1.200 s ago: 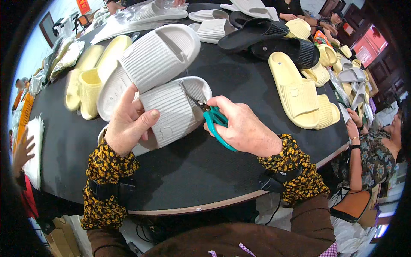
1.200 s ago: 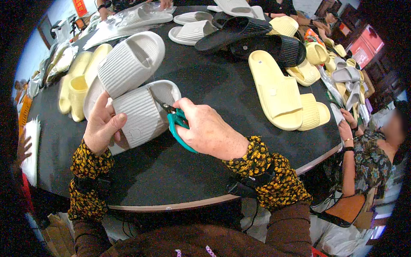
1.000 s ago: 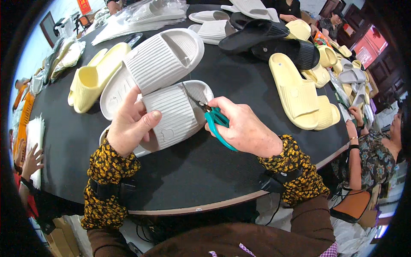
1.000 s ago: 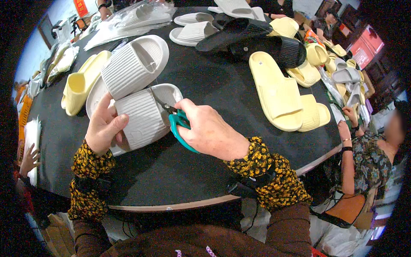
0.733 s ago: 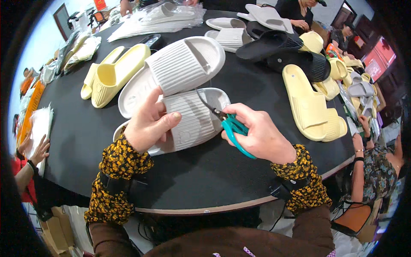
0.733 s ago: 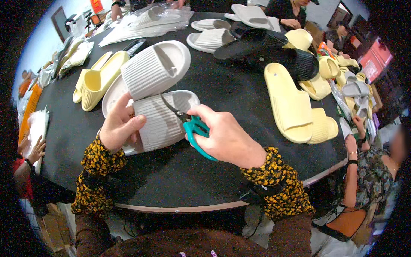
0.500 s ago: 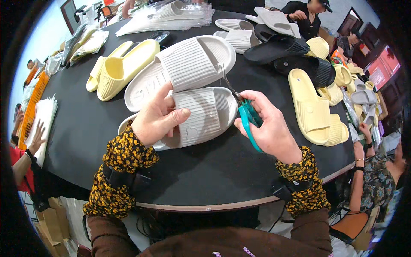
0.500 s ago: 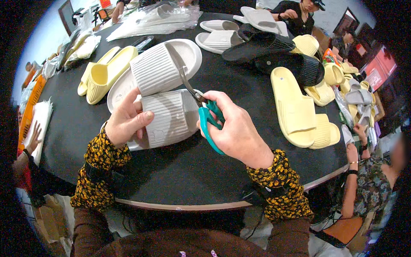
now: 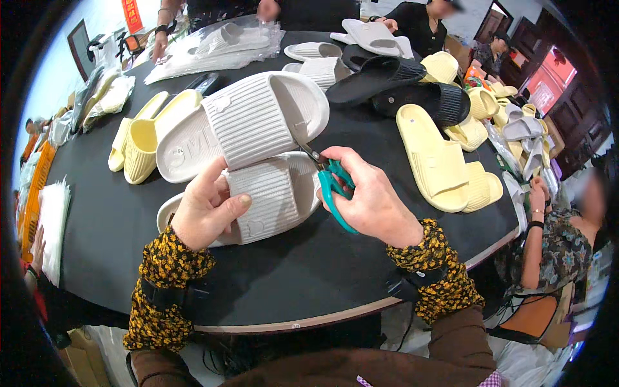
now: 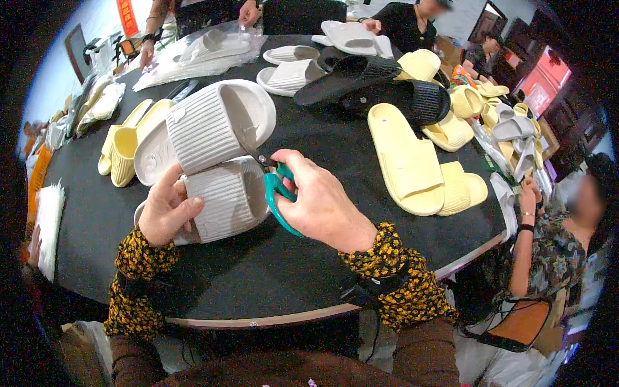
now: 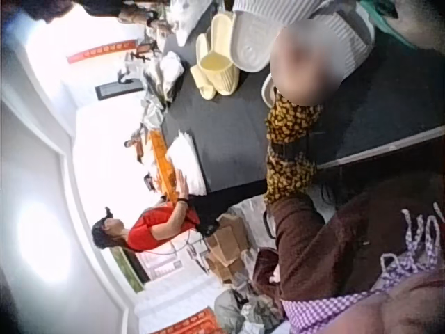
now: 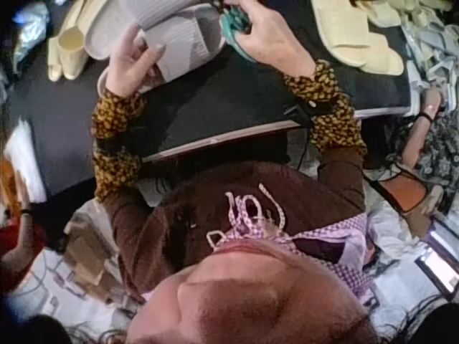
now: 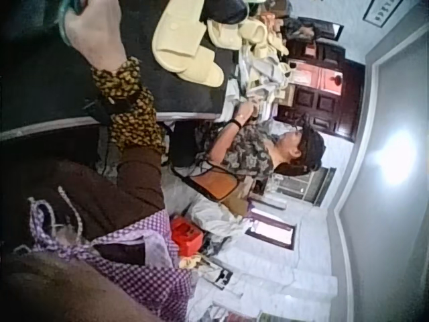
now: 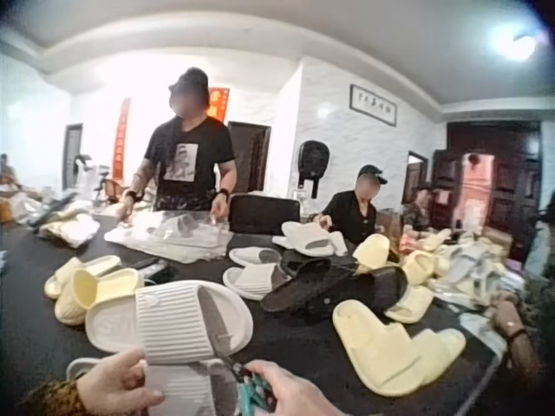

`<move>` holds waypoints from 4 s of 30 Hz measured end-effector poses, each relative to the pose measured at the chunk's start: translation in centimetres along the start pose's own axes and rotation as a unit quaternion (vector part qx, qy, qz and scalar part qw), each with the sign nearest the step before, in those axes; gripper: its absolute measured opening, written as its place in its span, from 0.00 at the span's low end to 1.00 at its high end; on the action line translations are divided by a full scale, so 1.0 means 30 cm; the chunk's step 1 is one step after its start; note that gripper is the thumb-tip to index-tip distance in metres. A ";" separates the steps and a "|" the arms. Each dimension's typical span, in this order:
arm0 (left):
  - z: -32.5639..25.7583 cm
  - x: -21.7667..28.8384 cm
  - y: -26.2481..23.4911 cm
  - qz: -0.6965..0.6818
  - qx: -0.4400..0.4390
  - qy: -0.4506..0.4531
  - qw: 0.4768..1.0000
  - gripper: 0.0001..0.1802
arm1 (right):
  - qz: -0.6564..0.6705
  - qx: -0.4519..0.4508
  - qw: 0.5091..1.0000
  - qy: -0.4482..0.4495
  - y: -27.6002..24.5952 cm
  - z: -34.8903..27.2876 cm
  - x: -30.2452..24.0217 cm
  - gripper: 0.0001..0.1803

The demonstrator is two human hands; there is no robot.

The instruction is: Trimming excess material and threads from finished slide sandals using small snips.

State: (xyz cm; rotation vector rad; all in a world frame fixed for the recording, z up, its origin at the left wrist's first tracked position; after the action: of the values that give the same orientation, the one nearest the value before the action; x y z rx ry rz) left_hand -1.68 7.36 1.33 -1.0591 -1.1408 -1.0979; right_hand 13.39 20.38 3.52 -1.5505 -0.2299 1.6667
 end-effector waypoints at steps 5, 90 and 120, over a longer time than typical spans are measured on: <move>-0.002 -0.003 -0.006 0.034 -0.005 -0.064 0.997 0.34 | 0.018 0.000 1.000 -0.001 0.000 0.000 -0.010 0.20; 0.003 -0.003 0.044 0.152 -0.012 0.048 0.987 0.26 | 0.080 0.042 0.995 -0.044 -0.081 -0.017 -0.028 0.22; -0.028 0.058 -0.087 0.002 0.178 0.058 0.982 0.32 | -0.064 -0.029 0.996 -0.063 0.012 -0.028 -0.055 0.22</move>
State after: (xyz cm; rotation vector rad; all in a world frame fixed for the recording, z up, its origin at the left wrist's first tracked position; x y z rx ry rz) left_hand -3.98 5.99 3.13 -0.7086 -1.1855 -0.8977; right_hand 13.80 18.73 4.34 -1.4420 -0.4392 1.6715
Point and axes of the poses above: each hand's wrist, its own z-axis towards the middle knuckle, its own y-axis out of the palm, x = y × z, the point moved 8 cm from there along z, towards the middle knuckle, and after that the axes turned 10 degrees about -x, right-handed, at the moved point
